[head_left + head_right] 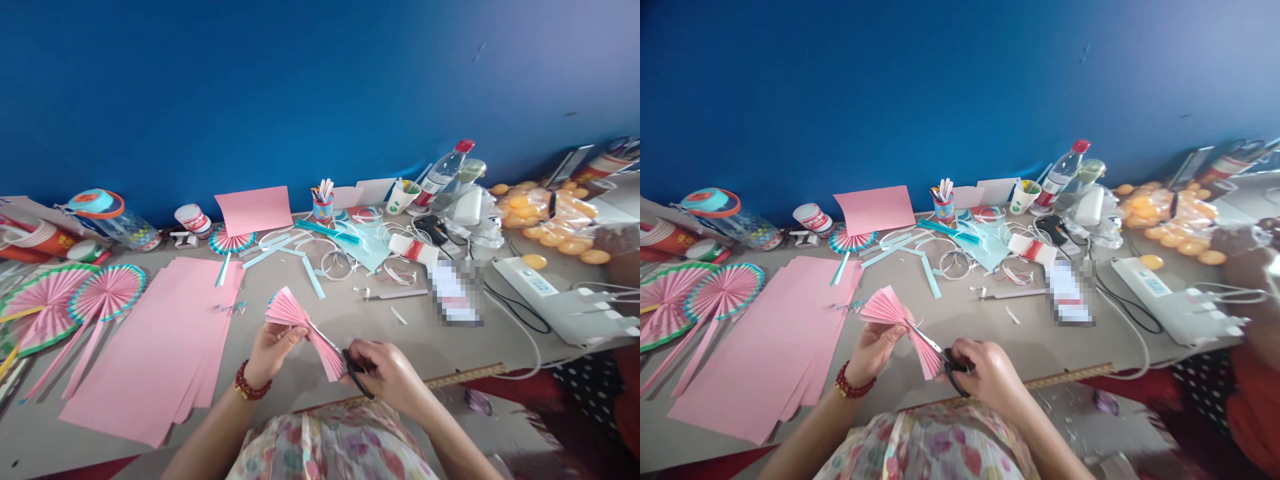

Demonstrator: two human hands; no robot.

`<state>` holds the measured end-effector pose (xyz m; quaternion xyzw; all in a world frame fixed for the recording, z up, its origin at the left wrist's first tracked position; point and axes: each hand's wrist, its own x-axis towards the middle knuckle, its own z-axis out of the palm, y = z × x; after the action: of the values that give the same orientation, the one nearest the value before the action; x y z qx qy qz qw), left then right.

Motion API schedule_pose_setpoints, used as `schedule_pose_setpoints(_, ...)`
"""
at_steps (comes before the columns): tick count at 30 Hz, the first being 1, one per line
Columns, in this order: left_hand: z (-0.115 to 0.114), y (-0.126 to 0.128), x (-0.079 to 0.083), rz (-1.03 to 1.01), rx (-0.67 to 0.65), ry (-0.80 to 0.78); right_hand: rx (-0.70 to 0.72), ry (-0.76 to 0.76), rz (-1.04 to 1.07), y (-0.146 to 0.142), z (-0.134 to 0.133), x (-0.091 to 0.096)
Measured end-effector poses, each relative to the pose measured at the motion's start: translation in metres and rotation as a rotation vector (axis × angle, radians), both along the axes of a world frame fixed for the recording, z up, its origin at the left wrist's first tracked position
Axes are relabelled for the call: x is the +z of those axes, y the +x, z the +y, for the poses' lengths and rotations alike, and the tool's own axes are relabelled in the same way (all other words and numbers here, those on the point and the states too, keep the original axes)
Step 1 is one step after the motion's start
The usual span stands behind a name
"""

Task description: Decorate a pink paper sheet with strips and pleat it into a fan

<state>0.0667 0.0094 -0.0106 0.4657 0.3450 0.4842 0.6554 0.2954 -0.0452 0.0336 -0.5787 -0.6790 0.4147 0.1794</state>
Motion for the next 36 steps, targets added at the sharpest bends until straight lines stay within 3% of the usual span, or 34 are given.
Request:
schedule_pose_setpoints(20, 0.0, 0.0, -0.002, -0.001, -0.01, -0.014, -0.013, 0.016, 0.033, 0.001, -0.002, -0.004)
schedule_pose_setpoints(36, 0.002, 0.0, 0.01, 0.11, -0.067, 0.049, 0.02, 0.051, -0.009, 0.001, 0.001, 0.001)
